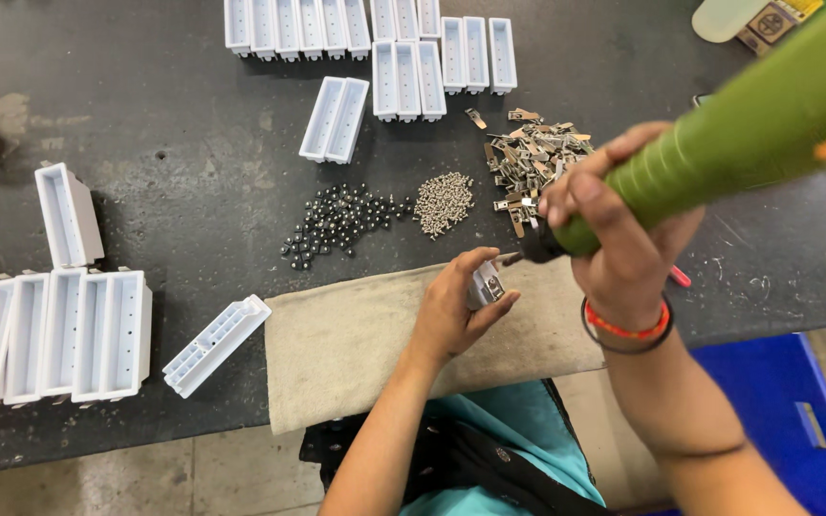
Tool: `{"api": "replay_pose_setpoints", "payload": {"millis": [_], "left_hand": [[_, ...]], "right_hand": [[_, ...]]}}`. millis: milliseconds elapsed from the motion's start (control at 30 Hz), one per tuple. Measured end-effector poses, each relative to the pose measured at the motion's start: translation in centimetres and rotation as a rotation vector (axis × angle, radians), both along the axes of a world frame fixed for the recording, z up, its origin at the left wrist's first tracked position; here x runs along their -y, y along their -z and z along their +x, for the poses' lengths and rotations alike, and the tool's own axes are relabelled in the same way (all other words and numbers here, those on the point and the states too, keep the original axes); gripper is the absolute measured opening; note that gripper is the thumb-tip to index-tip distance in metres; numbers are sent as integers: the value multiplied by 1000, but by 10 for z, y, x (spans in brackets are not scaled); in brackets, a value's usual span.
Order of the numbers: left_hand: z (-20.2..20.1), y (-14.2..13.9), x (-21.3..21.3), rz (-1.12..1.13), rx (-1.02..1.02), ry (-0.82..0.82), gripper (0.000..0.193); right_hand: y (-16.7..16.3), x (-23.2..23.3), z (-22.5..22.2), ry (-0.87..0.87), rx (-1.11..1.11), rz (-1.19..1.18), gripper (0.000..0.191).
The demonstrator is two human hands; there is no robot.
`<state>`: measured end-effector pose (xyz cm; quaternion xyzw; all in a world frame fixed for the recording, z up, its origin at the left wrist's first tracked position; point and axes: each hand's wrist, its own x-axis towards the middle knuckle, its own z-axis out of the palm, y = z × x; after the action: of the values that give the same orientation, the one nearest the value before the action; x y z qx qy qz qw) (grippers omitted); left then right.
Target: The person uses a green heat gun to apply heat to small white plastic housings while inserting metal components and fasteners. They repeatedly pick up housings, insert parts, apply heat, and place the assembled units on the table. The workspace contains piles of screws, metal clips, and additional housings.
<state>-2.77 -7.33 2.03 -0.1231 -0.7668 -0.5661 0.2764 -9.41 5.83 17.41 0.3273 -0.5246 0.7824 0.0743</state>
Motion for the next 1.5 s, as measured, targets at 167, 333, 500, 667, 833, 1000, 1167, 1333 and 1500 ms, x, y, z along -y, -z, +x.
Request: {"api": "replay_pose_setpoints", "payload": {"millis": [167,333,500,667,833,1000,1167,1333,1500], "left_hand": [[-3,0,0,-24,9,-17,57],[-2,0,-1,-12,19,-22,57],[-1,-3,0,-21,32,-25,57],[-1,-3,-1,-20,40,-24,56],[-1,-1,0,-28,38,-27,56],[-4,1,2,-32,29,-18,57],[-8,3,3,-36,26,-29,57],[-13,5,6,-26,15,-31,55],[-14,5,9,-5,52,-28,52]], "right_hand": [[30,-3,12,40,31,-44,22],[37,-3,14,49,15,-26,23],[36,-3,14,39,21,-30,23],[38,-4,13,23,3,-14,23],[39,-4,15,21,-4,6,24],[41,-2,15,20,-3,33,26],[44,0,12,11,9,66,27],[47,2,8,-28,0,77,28],[47,6,2,-78,30,45,28]]}}
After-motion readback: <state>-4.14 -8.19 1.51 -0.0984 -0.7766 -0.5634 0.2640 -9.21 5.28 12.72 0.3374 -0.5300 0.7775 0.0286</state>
